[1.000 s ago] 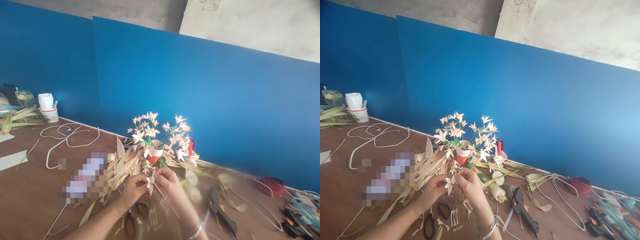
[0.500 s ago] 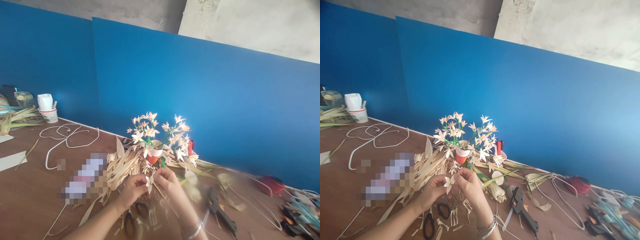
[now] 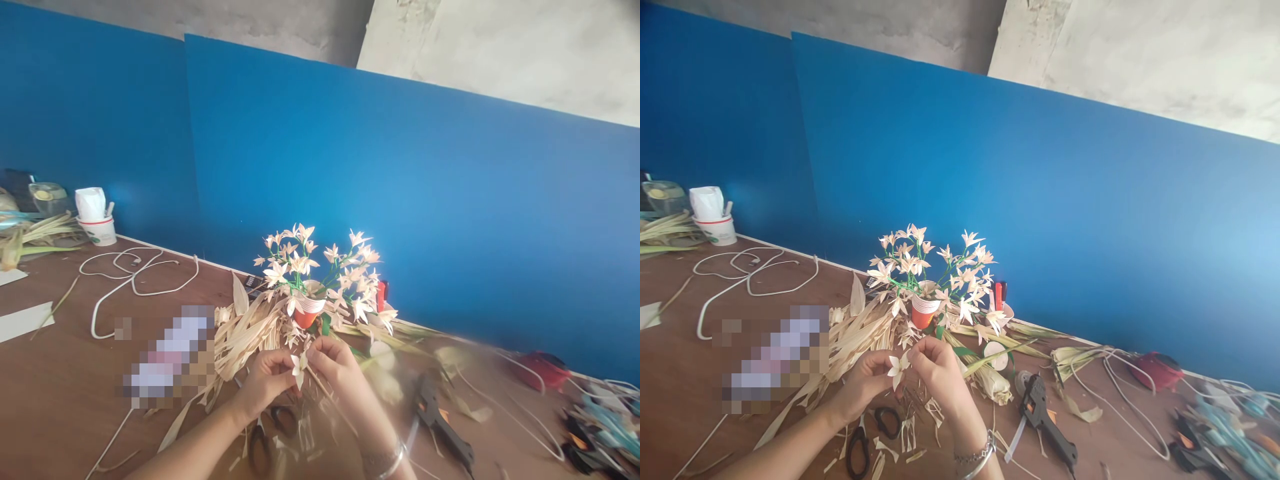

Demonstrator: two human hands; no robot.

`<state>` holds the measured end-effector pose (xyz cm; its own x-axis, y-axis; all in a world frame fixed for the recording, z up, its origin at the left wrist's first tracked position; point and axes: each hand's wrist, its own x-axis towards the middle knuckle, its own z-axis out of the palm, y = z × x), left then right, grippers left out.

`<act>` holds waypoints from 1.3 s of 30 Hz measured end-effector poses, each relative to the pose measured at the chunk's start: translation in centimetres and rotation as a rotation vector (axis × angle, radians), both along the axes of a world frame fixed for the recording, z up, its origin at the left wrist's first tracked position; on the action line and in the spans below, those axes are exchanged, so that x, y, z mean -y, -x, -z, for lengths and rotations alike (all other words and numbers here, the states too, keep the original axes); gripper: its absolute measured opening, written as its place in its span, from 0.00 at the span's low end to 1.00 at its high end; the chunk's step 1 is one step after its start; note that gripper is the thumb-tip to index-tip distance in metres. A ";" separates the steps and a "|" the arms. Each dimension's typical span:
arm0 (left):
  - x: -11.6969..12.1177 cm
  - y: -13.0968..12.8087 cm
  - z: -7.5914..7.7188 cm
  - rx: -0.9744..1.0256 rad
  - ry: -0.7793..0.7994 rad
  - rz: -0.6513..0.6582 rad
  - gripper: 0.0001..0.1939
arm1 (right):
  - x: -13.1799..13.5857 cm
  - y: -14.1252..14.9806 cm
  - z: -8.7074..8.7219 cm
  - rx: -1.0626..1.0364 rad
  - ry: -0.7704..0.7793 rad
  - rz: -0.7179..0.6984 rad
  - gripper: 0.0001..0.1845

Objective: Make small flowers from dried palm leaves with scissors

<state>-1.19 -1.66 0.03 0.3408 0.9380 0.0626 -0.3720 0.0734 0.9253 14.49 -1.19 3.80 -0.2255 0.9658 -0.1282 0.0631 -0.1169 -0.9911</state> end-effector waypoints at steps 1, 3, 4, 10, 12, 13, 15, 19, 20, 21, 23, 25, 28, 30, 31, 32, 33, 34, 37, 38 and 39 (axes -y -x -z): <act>0.0 0.0 0.0 0.004 0.002 0.002 0.12 | 0.0 0.0 0.1 -0.001 0.002 0.000 0.12; 0.0 0.0 0.0 0.010 0.009 0.003 0.12 | 0.0 -0.1 0.2 0.003 0.002 0.007 0.12; 0.0 0.0 0.0 0.012 0.012 0.004 0.12 | 0.0 -0.1 0.2 0.004 0.000 0.011 0.12; 0.0 0.0 0.0 -0.006 0.001 0.002 0.12 | 0.2 0.0 -0.1 0.011 0.005 0.007 0.12; 0.0 0.0 0.0 -0.017 0.008 -0.005 0.13 | 0.2 0.1 -0.3 0.013 0.000 0.000 0.13; 0.0 -0.1 0.1 -0.030 0.018 -0.007 0.13 | 0.2 0.1 -0.4 0.010 -0.004 -0.001 0.13; -0.1 -0.2 0.1 -0.064 0.040 -0.015 0.14 | 0.2 0.2 -0.5 -0.002 -0.011 0.017 0.14; -0.2 -0.5 0.1 -0.072 0.060 -0.045 0.16 | 0.3 0.5 -0.8 -0.033 0.016 0.093 0.14; -0.3 -0.6 0.0 -0.065 0.061 -0.054 0.16 | 0.3 0.6 -0.9 -0.038 0.024 0.108 0.14; -0.3 -0.6 0.0 -0.064 0.066 -0.062 0.17 | 0.3 0.6 -1.0 -0.041 0.029 0.121 0.14; -0.5 -0.7 0.1 -0.076 0.080 -0.083 0.16 | 0.4 0.8 -1.1 -0.041 0.023 0.160 0.14; -0.6 -0.7 0.2 -0.107 0.096 -0.111 0.15 | 0.4 0.9 -1.2 -0.035 0.008 0.210 0.13; -0.8 -0.7 0.4 -0.155 0.119 -0.140 0.14 | 0.3 0.9 -1.2 -0.036 0.000 0.262 0.13; -0.8 -0.7 0.5 -0.167 0.137 -0.140 0.14 | 0.2 0.9 -1.2 -0.039 0.005 0.269 0.13; -0.7 -0.7 0.6 -0.171 0.144 -0.136 0.15 | 0.1 0.9 -1.1 -0.039 0.006 0.271 0.13; -0.7 -0.7 0.6 -0.173 0.148 -0.132 0.15 | 0.1 0.8 -1.1 -0.036 0.005 0.271 0.14; -0.6 -0.7 0.6 -0.174 0.148 -0.127 0.15 | 0.1 0.8 -1.0 -0.030 0.000 0.269 0.14; -0.6 -0.7 0.6 -0.171 0.148 -0.120 0.15 | 0.1 0.8 -1.0 -0.020 -0.008 0.264 0.14; -0.6 -0.8 0.7 -0.134 0.152 -0.103 0.15 | 0.0 0.6 -0.9 0.022 -0.031 0.246 0.14; -0.6 -0.8 0.7 -0.114 0.157 -0.102 0.15 | 0.0 0.6 -0.9 0.027 -0.029 0.243 0.14; -0.6 -0.8 0.7 -0.094 0.166 -0.102 0.15 | 0.0 0.6 -0.8 0.025 -0.023 0.241 0.14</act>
